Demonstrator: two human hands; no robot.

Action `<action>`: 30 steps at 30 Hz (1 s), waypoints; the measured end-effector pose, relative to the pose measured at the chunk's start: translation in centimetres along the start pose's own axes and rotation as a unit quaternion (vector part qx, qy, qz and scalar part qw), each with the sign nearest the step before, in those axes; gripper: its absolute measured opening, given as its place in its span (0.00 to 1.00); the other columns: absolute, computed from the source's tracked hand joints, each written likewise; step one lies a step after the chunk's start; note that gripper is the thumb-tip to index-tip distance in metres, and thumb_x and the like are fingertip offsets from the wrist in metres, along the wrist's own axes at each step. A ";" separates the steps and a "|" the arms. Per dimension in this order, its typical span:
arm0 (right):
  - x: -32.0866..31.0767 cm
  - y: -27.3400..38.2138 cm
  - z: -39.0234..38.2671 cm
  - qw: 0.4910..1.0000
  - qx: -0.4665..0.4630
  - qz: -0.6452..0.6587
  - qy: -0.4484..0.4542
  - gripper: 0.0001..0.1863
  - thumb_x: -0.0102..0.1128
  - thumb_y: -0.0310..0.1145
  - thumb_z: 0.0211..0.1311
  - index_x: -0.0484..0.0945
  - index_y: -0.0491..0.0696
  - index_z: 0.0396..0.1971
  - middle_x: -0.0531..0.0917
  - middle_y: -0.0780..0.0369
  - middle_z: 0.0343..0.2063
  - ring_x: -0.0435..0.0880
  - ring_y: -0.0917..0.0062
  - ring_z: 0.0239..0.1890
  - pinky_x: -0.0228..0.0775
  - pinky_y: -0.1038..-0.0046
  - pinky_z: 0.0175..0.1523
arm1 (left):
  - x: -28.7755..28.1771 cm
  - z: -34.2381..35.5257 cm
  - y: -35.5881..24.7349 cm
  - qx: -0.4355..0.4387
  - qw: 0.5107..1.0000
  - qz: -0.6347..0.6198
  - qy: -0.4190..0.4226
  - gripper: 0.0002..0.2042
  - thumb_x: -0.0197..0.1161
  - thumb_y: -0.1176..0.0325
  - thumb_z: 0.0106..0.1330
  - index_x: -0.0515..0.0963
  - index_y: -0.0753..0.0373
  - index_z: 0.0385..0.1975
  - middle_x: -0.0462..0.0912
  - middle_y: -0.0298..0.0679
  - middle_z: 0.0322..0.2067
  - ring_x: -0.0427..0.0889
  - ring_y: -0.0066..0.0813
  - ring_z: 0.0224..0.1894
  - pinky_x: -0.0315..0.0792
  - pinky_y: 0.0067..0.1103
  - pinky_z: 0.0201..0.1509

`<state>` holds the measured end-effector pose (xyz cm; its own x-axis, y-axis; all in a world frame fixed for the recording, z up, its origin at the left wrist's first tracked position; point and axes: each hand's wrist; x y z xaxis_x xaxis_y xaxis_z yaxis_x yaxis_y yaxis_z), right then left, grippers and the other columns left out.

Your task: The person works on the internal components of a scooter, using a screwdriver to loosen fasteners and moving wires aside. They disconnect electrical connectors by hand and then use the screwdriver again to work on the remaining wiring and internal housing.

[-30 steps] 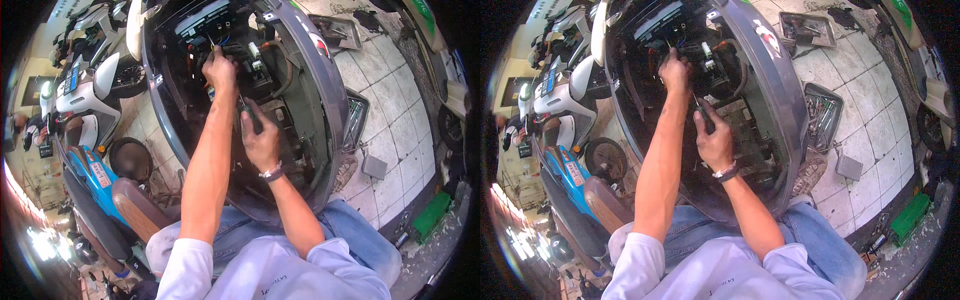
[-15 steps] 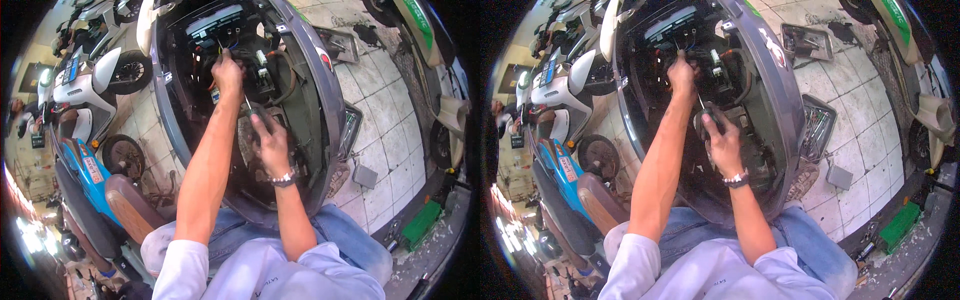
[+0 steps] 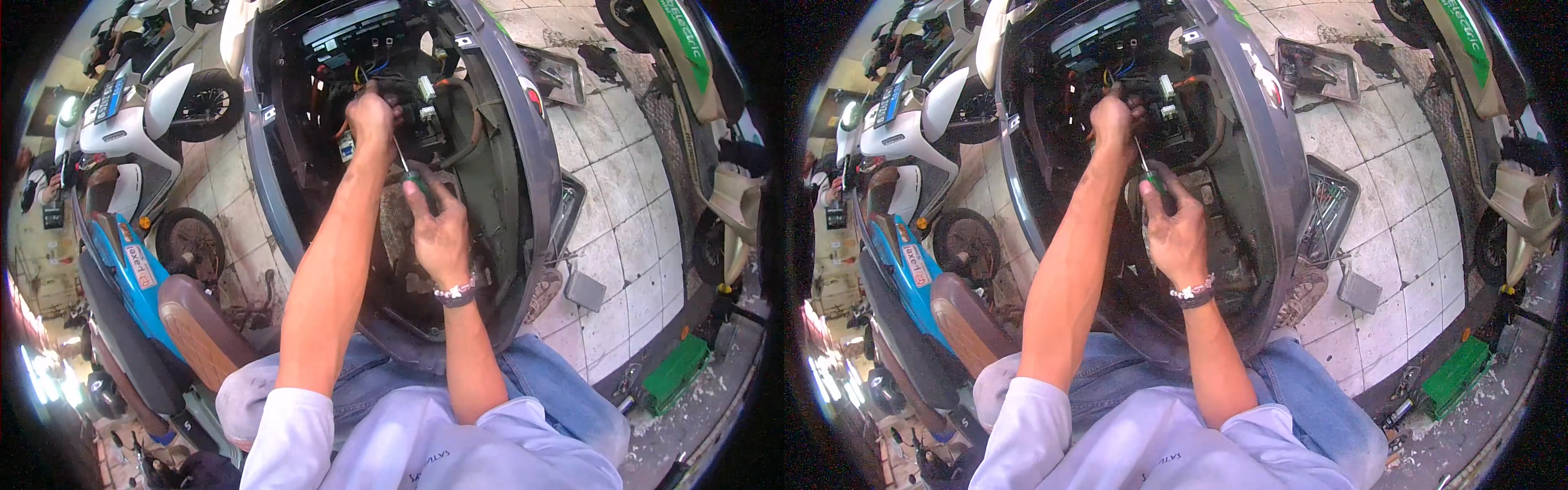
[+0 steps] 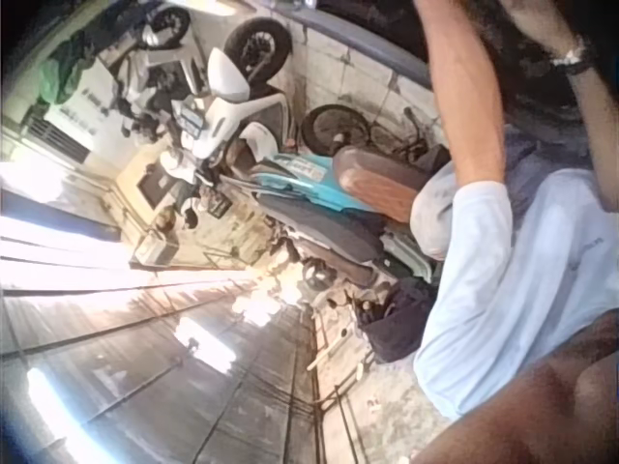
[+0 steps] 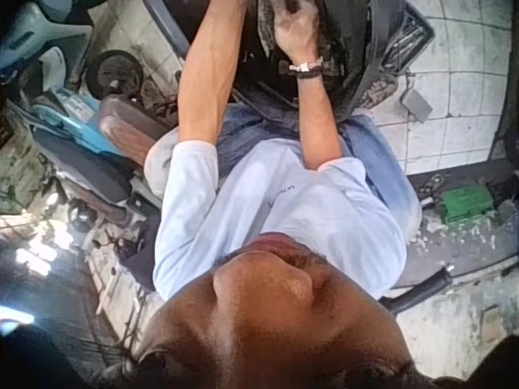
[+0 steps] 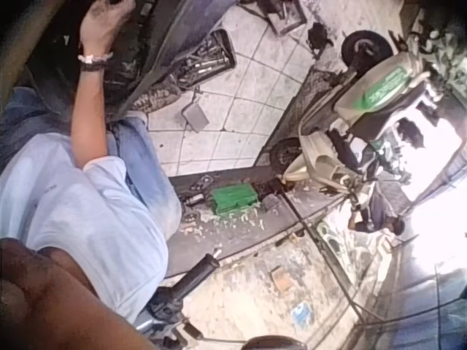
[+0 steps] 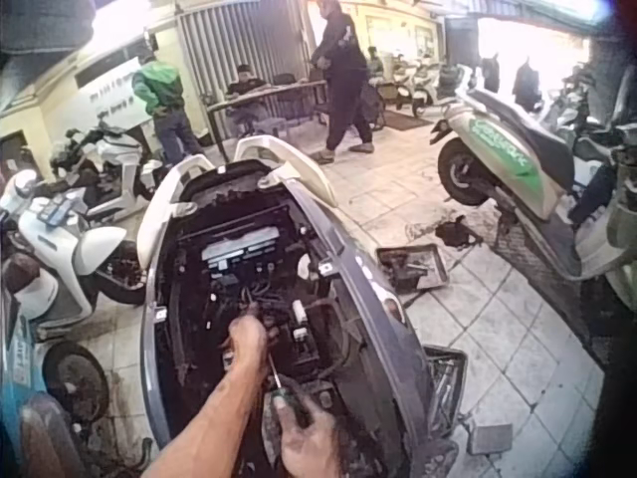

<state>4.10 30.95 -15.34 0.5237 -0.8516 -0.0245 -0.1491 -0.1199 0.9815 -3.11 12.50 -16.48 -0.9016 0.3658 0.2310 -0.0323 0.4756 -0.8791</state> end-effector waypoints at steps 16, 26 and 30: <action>0.7 0.9 -0.4 0.999 -0.034 0.022 -0.008 0.28 0.61 0.47 0.74 0.78 0.38 0.60 0.87 0.47 0.43 0.85 0.71 0.44 0.73 0.68 0.55 | 0.2 0.1 -0.5 0.004 1.000 -0.010 -0.018 0.13 0.52 0.59 0.79 0.74 0.64 0.43 0.74 0.35 0.25 0.69 0.24 0.19 0.63 0.23 0.23; 1.1 0.2 -0.4 0.998 -0.047 0.047 -0.013 0.25 0.63 0.42 0.72 0.79 0.39 0.60 0.88 0.48 0.47 0.87 0.70 0.50 0.73 0.69 0.58 | -0.3 0.5 -0.5 0.036 0.999 -0.033 0.008 0.13 0.54 0.58 0.78 0.75 0.63 0.43 0.74 0.36 0.24 0.70 0.25 0.18 0.65 0.23 0.22; 0.8 0.1 -0.3 0.999 -0.023 0.038 -0.010 0.25 0.63 0.42 0.72 0.79 0.39 0.60 0.88 0.48 0.47 0.87 0.70 0.50 0.73 0.69 0.58 | -0.3 0.5 -0.3 0.033 0.998 -0.046 0.006 0.13 0.55 0.59 0.78 0.77 0.63 0.44 0.77 0.38 0.26 0.72 0.26 0.19 0.67 0.23 0.22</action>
<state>4.77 30.40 -15.16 0.4952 -0.8675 0.0465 -0.1490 -0.0320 0.9883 -3.04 11.80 -16.49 -0.8883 0.3330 0.3162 -0.1431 0.4536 -0.8796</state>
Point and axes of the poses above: each hand's wrist, its own z-axis towards the middle knuckle, its own x-axis out of the palm, y = z × x
